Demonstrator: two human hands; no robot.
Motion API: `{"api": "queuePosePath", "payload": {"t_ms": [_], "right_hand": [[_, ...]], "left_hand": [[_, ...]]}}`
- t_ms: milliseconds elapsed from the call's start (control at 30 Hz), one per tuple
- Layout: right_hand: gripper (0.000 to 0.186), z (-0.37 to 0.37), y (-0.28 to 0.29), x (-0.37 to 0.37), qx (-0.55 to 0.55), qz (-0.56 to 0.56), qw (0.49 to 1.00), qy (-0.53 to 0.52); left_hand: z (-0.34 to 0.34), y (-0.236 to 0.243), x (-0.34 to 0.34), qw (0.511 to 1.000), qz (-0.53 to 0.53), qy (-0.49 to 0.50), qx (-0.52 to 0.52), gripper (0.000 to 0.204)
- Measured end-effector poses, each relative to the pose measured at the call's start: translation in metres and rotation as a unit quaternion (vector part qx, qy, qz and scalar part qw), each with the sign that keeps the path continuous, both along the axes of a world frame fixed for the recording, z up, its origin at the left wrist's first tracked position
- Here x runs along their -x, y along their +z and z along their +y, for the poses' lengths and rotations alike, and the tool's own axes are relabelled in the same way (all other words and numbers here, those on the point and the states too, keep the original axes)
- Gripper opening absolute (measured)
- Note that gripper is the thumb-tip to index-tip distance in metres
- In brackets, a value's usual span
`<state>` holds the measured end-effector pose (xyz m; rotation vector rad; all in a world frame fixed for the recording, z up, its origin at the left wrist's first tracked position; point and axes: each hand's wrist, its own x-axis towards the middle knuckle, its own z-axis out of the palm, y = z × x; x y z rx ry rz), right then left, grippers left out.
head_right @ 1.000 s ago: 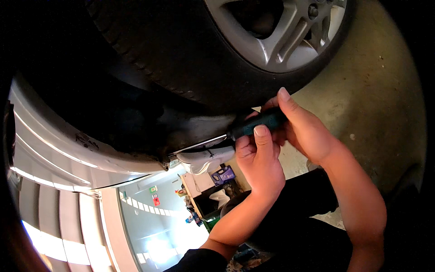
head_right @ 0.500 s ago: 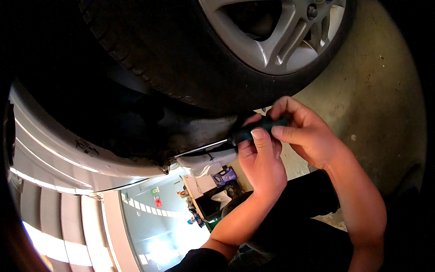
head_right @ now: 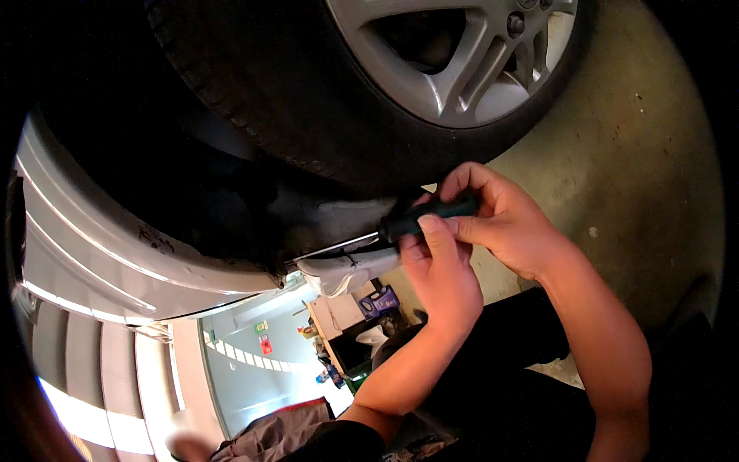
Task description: The person uses a screwdriver to pry and adjust the front bumper of a white car near the headlight and wheel well. They repeatedly insert the tool into the gap between the bumper and the body to align the panel. The person then stands up and walks to a workbench to pick up a small box.
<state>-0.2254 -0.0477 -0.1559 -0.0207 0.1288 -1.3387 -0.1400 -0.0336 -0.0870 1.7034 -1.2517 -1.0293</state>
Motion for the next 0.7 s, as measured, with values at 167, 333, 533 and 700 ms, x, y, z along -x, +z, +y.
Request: {"api": "queuePosePath", "payload": {"t_ms": [167, 333, 533, 700], "right_hand": [[0.022, 0.001, -0.007, 0.012, 0.024, 0.134, 0.983, 0.126], [0.037, -0.005, -0.015, 0.024, -0.036, 0.025, 0.979, 0.199], [0.017, 0.0, -0.017, 0.001, -0.067, -0.068, 0.993, 0.074], [0.023, -0.002, -0.026, -0.002, -0.029, -0.053, 0.998, 0.036]], "left_hand": [[-0.003, 0.012, 0.014, 0.999, 0.043, 0.019, -0.008, 0.04], [-0.004, 0.009, 0.009, 0.999, -0.022, 0.032, 0.0, 0.038], [-0.003, 0.0, 0.007, 0.998, -0.048, 0.013, 0.024, 0.04], [-0.005, -0.007, 0.01, 0.999, -0.03, 0.037, 0.026, 0.039]]}}
